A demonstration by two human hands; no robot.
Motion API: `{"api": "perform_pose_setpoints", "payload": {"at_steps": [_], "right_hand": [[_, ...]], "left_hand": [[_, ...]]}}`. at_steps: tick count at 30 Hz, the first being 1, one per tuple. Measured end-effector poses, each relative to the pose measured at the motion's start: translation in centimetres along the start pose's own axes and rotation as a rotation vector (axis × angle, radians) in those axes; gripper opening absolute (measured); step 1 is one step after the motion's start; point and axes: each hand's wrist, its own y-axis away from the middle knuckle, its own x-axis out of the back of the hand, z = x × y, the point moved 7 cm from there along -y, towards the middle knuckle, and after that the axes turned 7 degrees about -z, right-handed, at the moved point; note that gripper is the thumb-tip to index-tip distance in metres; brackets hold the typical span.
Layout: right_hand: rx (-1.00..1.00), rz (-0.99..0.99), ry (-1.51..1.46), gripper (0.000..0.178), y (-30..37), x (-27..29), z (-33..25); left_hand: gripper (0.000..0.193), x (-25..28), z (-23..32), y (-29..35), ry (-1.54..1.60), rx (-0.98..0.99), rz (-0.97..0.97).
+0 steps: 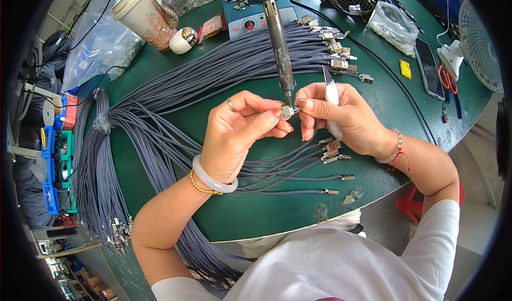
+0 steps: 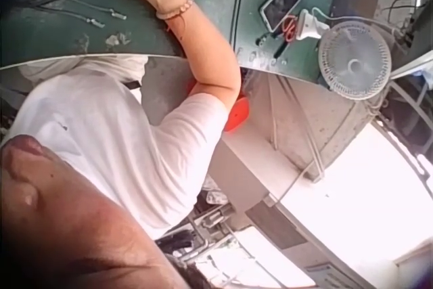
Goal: Assembling electronic cables by attaching connectors and processing them at a mechanical assembly station.
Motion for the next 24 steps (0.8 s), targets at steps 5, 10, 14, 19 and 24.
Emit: {"api": "perform_pose_setpoints", "payload": {"at_steps": [5, 10, 14, 19, 24], "right_hand": [[0.034, 0.006, 0.043, 0.019, 0.0, 0.0, -0.3], [0.045, 0.02, 0.087, 0.019, 0.1, 0.0, -0.7], [0.019, 0.023, 0.084, 0.019, 0.2, 0.0, -0.7], [-0.003, 0.043, 0.088, 0.02, 0.6, 0.1, -0.7], [0.009, 0.041, 0.098, 0.019, 1.0, -0.2, -1.1]], "left_hand": [[0.013, 0.0, 0.1, 0.0, -0.018, -0.018, 0.007], [0.012, -0.3, 0.4, 0.1, -0.083, -0.036, 0.017], [0.012, -0.2, 0.3, 0.1, -0.062, 0.004, 0.041], [0.012, -0.4, -0.1, 0.1, -0.018, 0.046, 0.057], [0.013, -0.9, 0.3, 0.4, -0.021, 0.041, 0.053]]}}
